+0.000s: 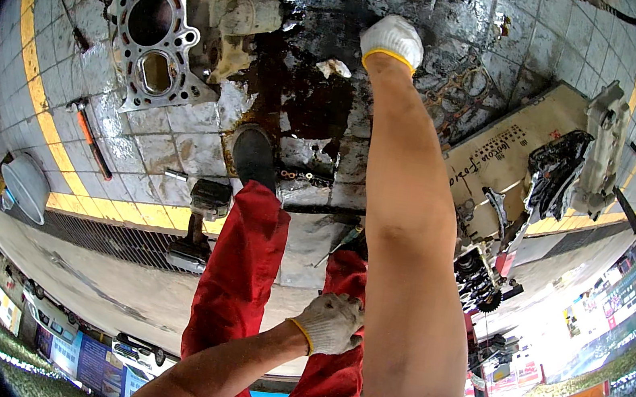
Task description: The person removes a valve cover from an engine block using a power tool, then wipes the exposed surface with a cloth. They handle the valve cover and engine block, using a power tool to remove bolts and a cloth to clean the surface.
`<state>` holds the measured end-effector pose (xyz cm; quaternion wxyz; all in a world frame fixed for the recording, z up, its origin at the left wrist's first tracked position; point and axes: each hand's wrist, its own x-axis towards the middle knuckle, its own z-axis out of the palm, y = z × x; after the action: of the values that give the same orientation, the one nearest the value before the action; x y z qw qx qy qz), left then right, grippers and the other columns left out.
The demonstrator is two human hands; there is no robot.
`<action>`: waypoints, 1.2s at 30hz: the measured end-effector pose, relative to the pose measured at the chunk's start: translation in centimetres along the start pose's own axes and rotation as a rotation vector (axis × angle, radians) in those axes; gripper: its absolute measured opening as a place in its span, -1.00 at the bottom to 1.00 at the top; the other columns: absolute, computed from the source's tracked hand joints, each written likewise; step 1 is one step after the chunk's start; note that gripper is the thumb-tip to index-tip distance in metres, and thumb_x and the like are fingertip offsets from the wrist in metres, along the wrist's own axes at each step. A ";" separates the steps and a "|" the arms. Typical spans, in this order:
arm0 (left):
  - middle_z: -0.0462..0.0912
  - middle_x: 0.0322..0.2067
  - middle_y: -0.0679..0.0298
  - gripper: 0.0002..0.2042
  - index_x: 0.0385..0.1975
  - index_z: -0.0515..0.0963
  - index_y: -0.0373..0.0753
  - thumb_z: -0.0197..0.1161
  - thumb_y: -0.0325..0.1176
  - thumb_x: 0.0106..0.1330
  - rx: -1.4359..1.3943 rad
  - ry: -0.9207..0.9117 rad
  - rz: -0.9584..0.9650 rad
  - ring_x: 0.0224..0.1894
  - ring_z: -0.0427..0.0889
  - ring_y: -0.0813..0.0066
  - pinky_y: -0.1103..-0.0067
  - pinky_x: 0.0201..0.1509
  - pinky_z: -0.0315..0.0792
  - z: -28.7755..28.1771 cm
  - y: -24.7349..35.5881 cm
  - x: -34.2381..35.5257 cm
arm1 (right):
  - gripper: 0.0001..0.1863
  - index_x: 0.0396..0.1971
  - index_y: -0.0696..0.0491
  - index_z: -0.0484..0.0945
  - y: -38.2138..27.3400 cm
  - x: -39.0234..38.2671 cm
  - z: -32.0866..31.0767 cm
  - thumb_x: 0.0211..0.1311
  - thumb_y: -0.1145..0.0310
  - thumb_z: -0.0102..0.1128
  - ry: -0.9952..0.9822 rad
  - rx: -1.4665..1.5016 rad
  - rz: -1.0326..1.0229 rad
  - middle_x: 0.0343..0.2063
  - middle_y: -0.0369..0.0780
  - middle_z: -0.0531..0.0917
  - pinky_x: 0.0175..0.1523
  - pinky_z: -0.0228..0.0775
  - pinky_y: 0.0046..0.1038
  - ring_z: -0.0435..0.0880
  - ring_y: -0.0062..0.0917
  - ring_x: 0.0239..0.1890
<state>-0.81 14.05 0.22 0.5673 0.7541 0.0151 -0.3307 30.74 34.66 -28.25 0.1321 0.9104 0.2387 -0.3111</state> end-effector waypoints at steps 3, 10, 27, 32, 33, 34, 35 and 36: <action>0.69 -0.17 0.14 -0.56 -0.04 0.65 -0.17 0.30 0.05 0.29 -0.050 -0.008 0.001 -0.12 0.72 0.19 0.27 -0.09 0.59 -0.6 -0.4 0.0 | -0.57 -0.10 0.09 0.82 -1.3 -0.3 -0.2 0.27 0.02 0.40 -0.023 -0.056 -0.059 -0.06 -0.03 0.82 0.07 0.70 -0.16 0.82 -0.13 0.02; 0.69 -0.06 0.10 -0.51 0.01 0.58 -0.20 0.24 0.12 0.36 0.016 -0.131 -0.009 -0.01 0.71 0.13 0.23 0.00 0.59 -0.2 -0.5 0.2 | -0.29 -0.09 0.19 0.78 2.0 -2.4 -5.0 0.21 -0.26 0.37 0.034 -0.048 -0.202 -0.05 0.10 0.78 0.20 0.62 -0.18 0.77 -0.05 0.08; 0.70 0.08 0.13 -0.53 0.02 0.66 -0.09 0.29 0.15 0.35 0.162 -0.606 -0.108 0.20 0.66 0.15 0.19 0.29 0.52 9.6 4.4 6.3 | -0.45 0.14 0.14 0.59 50.3 -44.4 -14.5 0.15 0.37 0.56 0.258 0.173 -0.084 -0.19 -0.05 0.77 -0.11 0.69 -0.29 0.83 -0.23 -0.22; 0.70 0.07 0.10 -0.54 0.03 0.66 -0.07 0.28 0.15 0.36 0.215 -0.696 -0.135 0.19 0.66 0.14 0.21 0.28 0.52 12.3 4.5 7.4 | -0.38 0.16 0.13 0.55 54.2 -46.6 -9.8 0.02 0.41 0.52 0.126 -0.004 -0.172 -0.12 -0.07 0.73 -0.12 0.63 -0.20 0.76 -0.14 -0.20; 0.70 0.07 0.12 -0.53 0.05 0.65 -0.09 0.28 0.14 0.37 0.239 -0.702 -0.133 0.20 0.66 0.17 0.23 0.28 0.53 12.7 4.6 7.5 | -0.42 0.18 0.06 0.57 54.5 -46.5 -9.1 0.14 0.26 0.49 0.186 -0.031 -0.235 -0.23 -0.13 0.68 -0.22 0.64 -0.22 0.75 -0.21 -0.28; 0.70 0.08 0.13 -0.52 0.07 0.65 -0.11 0.28 0.13 0.38 0.264 -0.707 -0.131 0.20 0.67 0.20 0.26 0.27 0.53 13.2 4.7 7.5 | -0.42 0.18 0.07 0.57 54.7 -46.4 -8.5 0.15 0.25 0.49 0.189 -0.033 -0.245 -0.24 -0.13 0.67 -0.21 0.64 -0.22 0.75 -0.22 -0.27; 0.70 0.08 0.14 -0.51 0.09 0.64 -0.13 0.27 0.13 0.39 0.288 -0.712 -0.128 0.20 0.67 0.22 0.28 0.27 0.54 13.7 4.7 7.6 | -0.43 0.17 0.07 0.57 54.9 -46.4 -7.9 0.15 0.25 0.48 0.193 -0.034 -0.254 -0.25 -0.13 0.67 -0.20 0.64 -0.22 0.75 -0.22 -0.26; 0.70 0.08 0.14 -0.51 0.09 0.64 -0.12 0.28 0.13 0.39 0.307 -0.709 -0.129 0.20 0.67 0.23 0.28 0.27 0.55 14.2 4.7 7.6 | -0.43 0.16 0.07 0.57 55.0 -46.2 -7.5 0.16 0.23 0.48 0.204 -0.031 -0.266 -0.26 -0.14 0.66 -0.19 0.63 -0.22 0.75 -0.23 -0.25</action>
<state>0.17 -2.65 -1.67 0.3961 0.6666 -0.1842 -0.6040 30.94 -25.57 11.71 0.0792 0.8955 0.3739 -0.2280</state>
